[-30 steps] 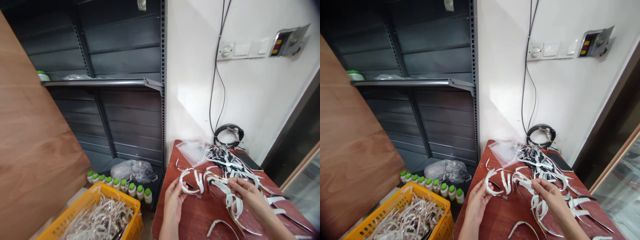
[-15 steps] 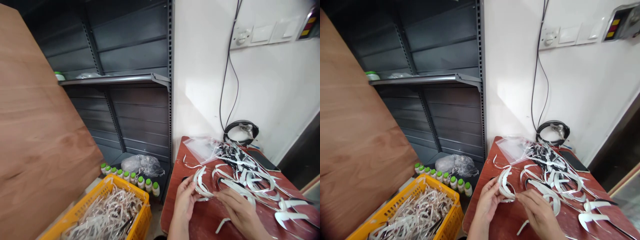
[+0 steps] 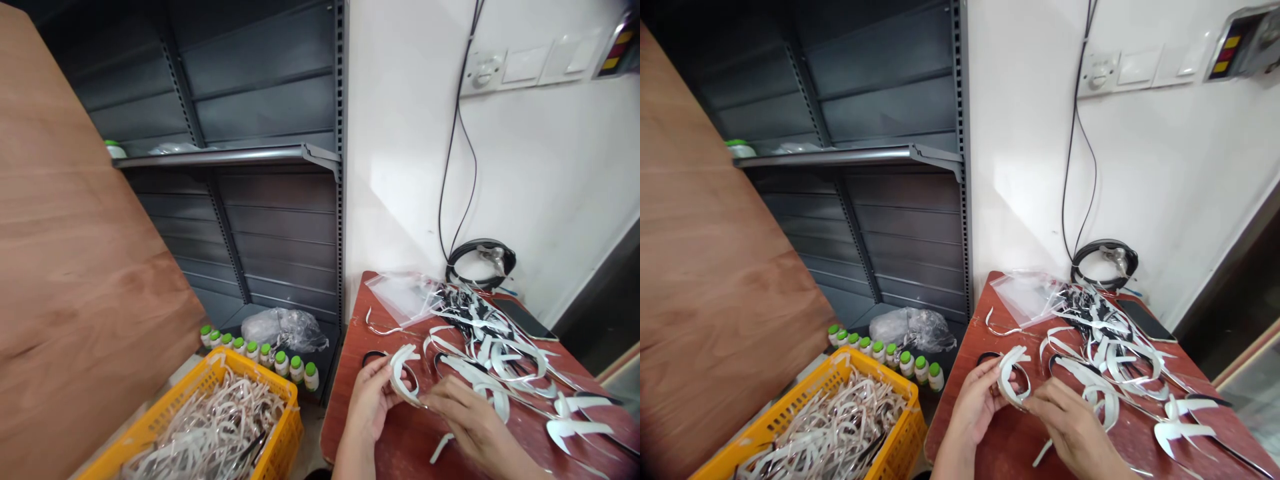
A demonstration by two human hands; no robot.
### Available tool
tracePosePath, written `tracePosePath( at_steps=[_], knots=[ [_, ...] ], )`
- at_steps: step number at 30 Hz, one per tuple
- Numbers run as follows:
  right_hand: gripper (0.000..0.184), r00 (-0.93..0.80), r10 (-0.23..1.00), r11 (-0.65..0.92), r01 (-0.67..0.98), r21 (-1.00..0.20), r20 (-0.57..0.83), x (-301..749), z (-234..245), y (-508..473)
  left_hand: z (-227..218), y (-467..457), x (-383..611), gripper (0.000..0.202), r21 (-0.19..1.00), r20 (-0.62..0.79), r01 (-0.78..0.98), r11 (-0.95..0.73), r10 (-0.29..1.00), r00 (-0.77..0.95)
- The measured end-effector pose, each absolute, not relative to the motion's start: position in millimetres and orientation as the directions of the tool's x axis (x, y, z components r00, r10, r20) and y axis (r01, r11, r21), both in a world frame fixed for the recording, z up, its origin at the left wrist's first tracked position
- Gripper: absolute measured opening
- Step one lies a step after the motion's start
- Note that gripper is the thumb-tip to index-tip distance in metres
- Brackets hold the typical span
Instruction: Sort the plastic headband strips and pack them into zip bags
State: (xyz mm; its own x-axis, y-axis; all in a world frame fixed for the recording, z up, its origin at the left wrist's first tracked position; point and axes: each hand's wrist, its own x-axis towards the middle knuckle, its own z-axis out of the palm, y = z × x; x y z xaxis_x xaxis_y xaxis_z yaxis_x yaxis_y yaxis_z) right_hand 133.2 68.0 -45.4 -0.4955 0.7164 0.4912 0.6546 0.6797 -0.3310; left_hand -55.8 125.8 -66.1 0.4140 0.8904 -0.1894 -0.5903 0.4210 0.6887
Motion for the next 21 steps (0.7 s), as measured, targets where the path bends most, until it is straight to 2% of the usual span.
tracePosePath(
  at_steps=[7,11,17,21],
  knots=[
    [0.034,-0.502,0.762,0.64,0.681,-0.357,0.409,125,-33,65,-64,124,-58,0.042,0.731,-0.155,-0.543,0.413,0.876,0.457],
    [0.031,-0.475,0.803,0.592,0.705,-0.391,0.36,126,-34,66,-60,127,-69,0.047,0.741,-0.115,-0.57,0.355,0.903,0.413],
    [0.028,-0.2,0.906,0.351,0.847,-0.398,0.374,142,-61,79,-58,142,-96,0.043,0.713,-0.217,-0.667,0.217,0.972,0.085],
    [0.029,-0.278,0.911,0.379,0.855,-0.354,0.303,132,-72,87,-56,147,-103,0.041,0.691,-0.279,-0.703,0.165,0.959,-0.049]
  ],
)
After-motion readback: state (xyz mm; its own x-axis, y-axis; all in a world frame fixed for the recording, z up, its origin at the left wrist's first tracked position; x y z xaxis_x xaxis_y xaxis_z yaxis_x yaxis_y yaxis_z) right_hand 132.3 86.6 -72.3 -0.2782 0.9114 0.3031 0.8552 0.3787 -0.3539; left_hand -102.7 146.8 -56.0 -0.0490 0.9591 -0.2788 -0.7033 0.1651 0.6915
